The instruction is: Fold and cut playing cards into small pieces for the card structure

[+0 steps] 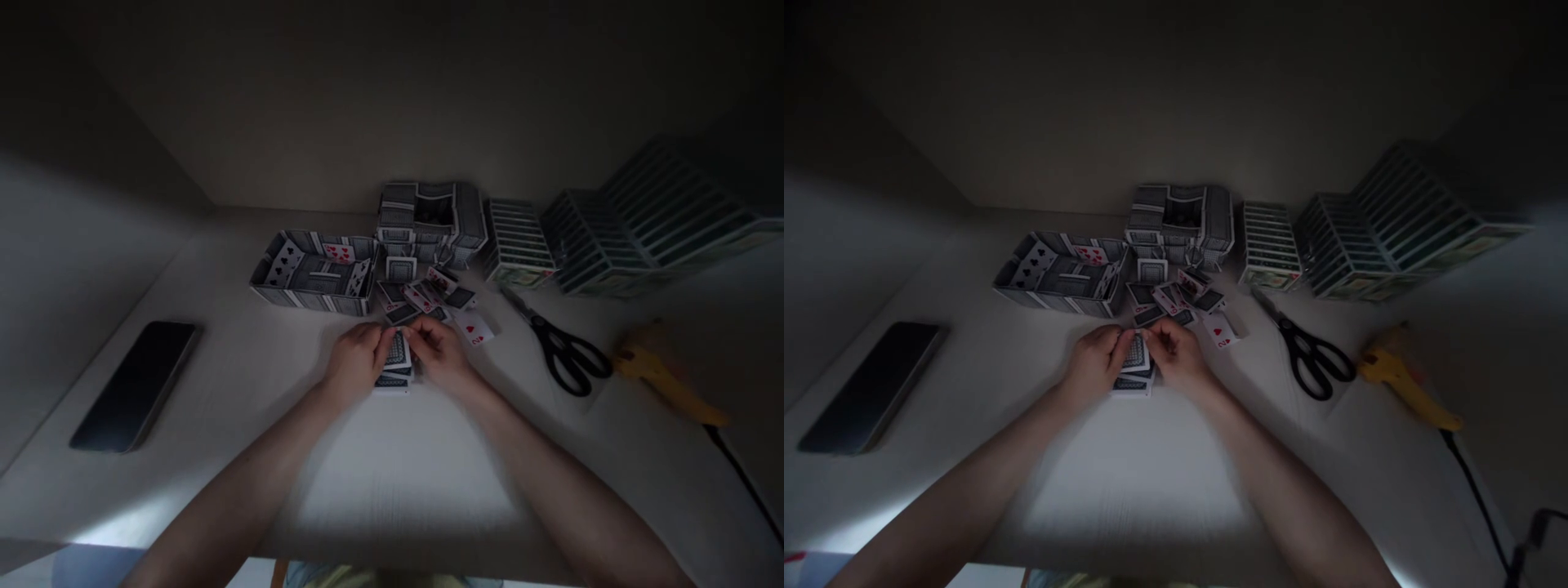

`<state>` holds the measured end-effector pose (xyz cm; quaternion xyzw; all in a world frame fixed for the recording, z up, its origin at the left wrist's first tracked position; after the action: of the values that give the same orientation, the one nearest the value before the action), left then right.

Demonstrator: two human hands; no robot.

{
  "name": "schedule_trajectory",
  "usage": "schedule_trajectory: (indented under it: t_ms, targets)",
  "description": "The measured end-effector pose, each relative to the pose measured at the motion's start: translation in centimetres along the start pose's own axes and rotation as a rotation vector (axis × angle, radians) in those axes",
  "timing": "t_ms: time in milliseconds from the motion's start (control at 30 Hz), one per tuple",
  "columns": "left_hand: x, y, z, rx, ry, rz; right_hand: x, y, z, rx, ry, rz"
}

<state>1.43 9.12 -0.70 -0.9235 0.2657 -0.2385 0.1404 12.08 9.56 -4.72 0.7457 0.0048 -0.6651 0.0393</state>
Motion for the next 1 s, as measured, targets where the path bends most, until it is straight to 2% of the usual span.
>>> schedule_trajectory:
  t_ms: [300, 600, 1000]
  targets:
    - [-1.5, 0.1, 0.4, -0.048, -0.060, -0.144, -0.4, 0.0, -0.4, 0.043, -0.027, -0.017]
    - [-0.8, -0.1, 0.9, -0.117, -0.130, -0.099, -0.2, 0.0, -0.4, 0.049, -0.028, -0.004]
    - [-0.3, -0.1, 0.7, -0.058, -0.079, -0.028, 0.0, 0.0, -0.1, 0.020, 0.019, 0.000]
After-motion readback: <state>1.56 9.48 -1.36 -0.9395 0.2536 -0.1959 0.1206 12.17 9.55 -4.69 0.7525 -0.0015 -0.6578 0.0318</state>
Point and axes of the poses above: each hand's wrist, its own y-axis away from the middle knuckle, its own z-axis out of the palm, x = y × z, the point moved 10 cm from there along -y, towards the middle knuckle, and after that the axes turned 3 degrees about z, right-handed, at the moved point
